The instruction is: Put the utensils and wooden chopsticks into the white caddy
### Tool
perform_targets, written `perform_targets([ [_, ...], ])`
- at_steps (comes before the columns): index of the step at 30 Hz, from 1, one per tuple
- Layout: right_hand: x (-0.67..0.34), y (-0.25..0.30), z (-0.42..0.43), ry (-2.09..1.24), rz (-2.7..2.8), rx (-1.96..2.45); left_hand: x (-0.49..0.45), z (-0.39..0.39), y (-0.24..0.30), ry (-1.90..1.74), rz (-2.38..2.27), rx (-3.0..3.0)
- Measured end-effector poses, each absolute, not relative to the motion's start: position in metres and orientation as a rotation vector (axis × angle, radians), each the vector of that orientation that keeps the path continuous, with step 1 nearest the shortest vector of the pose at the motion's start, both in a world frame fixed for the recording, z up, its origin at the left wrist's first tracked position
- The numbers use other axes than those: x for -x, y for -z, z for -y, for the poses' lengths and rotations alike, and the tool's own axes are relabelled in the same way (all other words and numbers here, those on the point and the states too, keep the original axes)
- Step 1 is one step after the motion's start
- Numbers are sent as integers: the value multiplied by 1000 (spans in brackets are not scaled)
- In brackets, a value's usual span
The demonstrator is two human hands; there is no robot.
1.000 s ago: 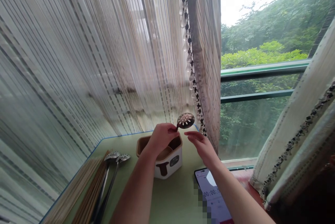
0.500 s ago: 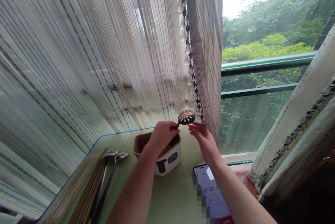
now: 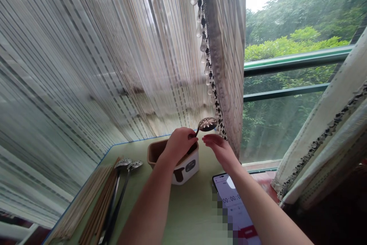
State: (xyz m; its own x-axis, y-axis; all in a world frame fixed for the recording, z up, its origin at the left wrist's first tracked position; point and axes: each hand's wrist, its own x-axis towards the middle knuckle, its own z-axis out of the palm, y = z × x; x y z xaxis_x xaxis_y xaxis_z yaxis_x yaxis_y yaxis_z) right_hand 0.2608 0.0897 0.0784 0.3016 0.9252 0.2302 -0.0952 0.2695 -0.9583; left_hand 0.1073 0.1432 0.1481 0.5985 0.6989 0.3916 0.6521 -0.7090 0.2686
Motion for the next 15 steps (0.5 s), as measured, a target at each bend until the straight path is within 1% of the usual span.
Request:
perform_targets([
  [7, -265, -78, -87, -870, 960, 1050, -105, -131, -157, -600, -1033, -2688],
  [12, -268, -78, -86, -885, 893, 1000, -103, -126, -159, -569, -1016, -2628],
  [15, -267, -78, -86, -854, 915, 1043, -99, -128, -155, -555, -973, -2553],
])
